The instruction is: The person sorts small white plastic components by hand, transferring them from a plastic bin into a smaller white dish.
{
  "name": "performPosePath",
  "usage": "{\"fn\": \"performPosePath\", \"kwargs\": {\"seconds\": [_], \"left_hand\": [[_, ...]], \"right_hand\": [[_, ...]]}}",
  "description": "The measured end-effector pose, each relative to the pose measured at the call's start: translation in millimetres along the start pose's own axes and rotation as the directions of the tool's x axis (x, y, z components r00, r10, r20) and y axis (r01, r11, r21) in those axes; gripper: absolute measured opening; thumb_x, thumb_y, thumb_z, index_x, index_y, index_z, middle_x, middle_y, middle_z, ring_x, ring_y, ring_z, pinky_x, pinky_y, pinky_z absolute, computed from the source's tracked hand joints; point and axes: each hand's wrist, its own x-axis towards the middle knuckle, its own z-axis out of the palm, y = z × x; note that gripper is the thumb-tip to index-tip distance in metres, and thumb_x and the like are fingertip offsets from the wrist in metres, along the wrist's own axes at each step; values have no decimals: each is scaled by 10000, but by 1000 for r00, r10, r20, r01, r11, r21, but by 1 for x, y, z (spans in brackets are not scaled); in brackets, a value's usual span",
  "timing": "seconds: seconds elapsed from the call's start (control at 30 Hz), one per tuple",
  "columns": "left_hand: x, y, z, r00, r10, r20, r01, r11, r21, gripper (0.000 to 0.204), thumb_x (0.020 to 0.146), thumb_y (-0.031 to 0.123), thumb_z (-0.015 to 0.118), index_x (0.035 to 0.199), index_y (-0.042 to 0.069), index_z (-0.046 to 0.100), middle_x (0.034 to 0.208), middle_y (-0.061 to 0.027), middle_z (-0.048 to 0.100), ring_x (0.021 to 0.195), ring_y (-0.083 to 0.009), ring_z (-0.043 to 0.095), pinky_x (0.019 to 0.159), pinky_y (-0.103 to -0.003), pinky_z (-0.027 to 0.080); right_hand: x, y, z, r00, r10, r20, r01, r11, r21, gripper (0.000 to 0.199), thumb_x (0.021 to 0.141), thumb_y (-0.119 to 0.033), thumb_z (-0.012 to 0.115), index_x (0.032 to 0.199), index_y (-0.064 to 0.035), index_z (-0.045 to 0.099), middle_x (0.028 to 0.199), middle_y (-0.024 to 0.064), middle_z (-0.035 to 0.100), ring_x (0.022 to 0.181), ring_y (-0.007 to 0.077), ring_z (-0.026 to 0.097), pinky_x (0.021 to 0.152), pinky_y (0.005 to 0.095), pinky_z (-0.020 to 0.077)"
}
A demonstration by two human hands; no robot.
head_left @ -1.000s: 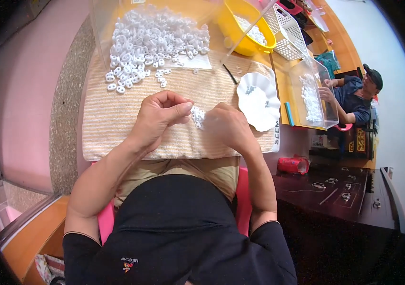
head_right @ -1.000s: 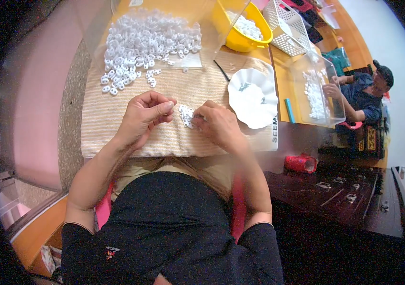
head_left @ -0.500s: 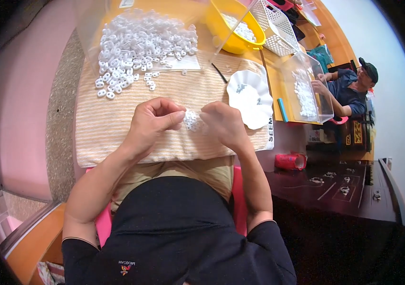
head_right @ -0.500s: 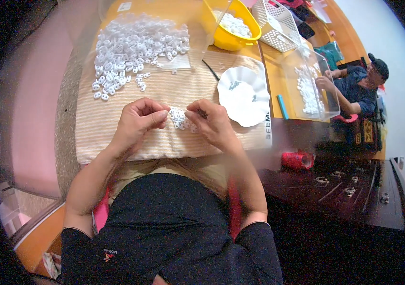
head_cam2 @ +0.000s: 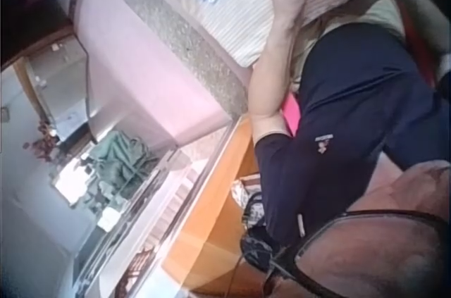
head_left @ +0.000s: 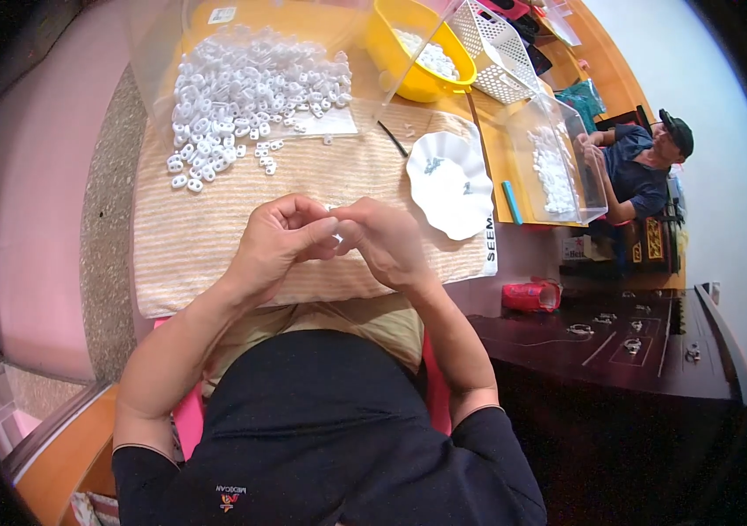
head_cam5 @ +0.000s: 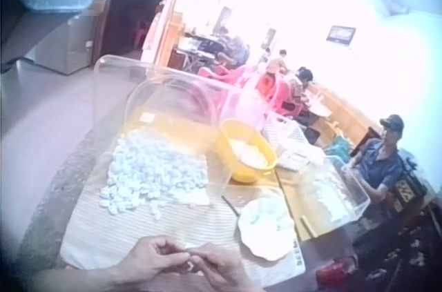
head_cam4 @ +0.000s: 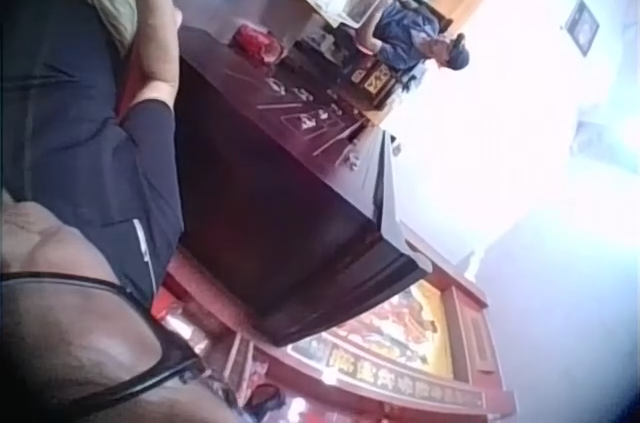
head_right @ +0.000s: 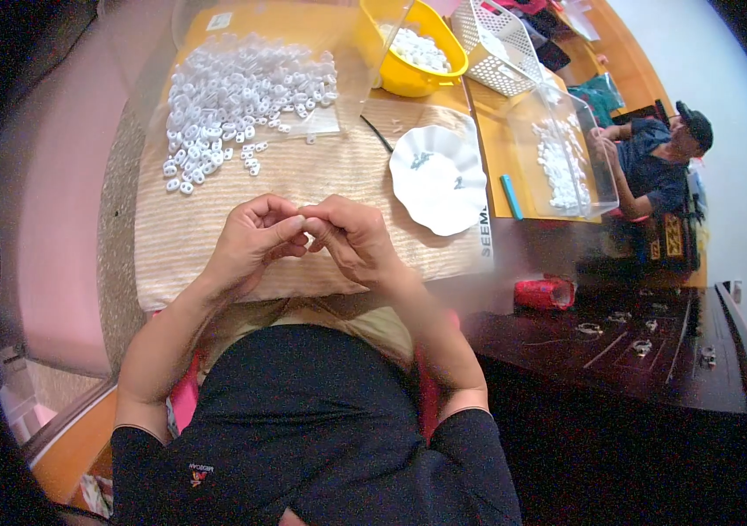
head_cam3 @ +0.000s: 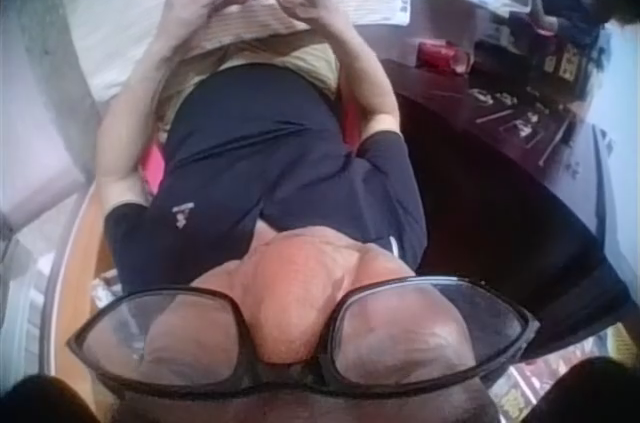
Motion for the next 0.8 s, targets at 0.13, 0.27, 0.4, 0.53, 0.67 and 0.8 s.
{"fn": "performPosePath", "kwargs": {"seconds": [0.13, 0.27, 0.4, 0.53, 0.67, 0.8], "left_hand": [[0, -1, -2, 999, 19, 42, -18, 1000, -11, 157, 879, 101, 678, 992, 26, 598, 904, -69, 676, 789, -121, 659, 687, -249, 556], [-2, 3, 3, 998, 21, 55, -20, 1000, -11, 174, 874, 96, 682, 1009, 27, 597, 907, -74, 675, 802, -123, 653, 702, -259, 555], [-1, -1, 2, 995, 9, 103, -11, 1000, 27, 214, 868, 77, 681, 1063, 21, 612, 913, -66, 669, 802, -114, 639, 718, -264, 553], [-2, -3, 1, 988, 12, 153, -17, 999, 31, 247, 868, 68, 674, 1105, 15, 623, 924, -59, 667, 796, -112, 632, 720, -262, 553], [-5, -3, -1, 991, -41, 125, 37, 999, 35, 253, 877, 76, 665, 1120, 18, 628, 932, -45, 655, 803, -110, 630, 739, -265, 556], [-3, -4, 2, 983, -93, 156, 92, 996, 16, 255, 887, 86, 656, 1131, 25, 618, 957, -28, 636, 825, -106, 622, 770, -272, 557]], "right_hand": [[-2, -1, 2, 999, 42, -2, -41, 997, 65, 149, 920, -65, 607, 1045, 8, 642, 850, 85, 646, 703, 123, 639, 592, 240, 542], [-6, 2, 6, 986, 126, -109, -98, 967, 236, 148, 924, -68, 606, 1041, 22, 603, 837, 75, 652, 690, 109, 635, 584, 237, 542], [-5, 0, 3, 982, 133, -132, -100, 969, 226, 155, 924, -78, 612, 1037, 24, 585, 821, 68, 647, 691, 100, 630, 582, 231, 537], [-1, -5, -15, 981, 162, -105, -169, 984, -59, 177, 912, -101, 617, 1033, 28, 632, 862, 91, 669, 737, 121, 638, 638, 253, 521], [12, 16, -77, 971, -47, -233, -79, 862, -500, 224, 807, -8, 686, 1028, -7, 644, 804, 82, 660, 697, 119, 621, 650, 263, 508], [24, 46, -145, 974, 7, -227, -183, 615, -767, 217, 804, -63, 640, 1021, -54, 644, 907, 120, 685, 801, 285, 662, 734, 377, 520]]}}
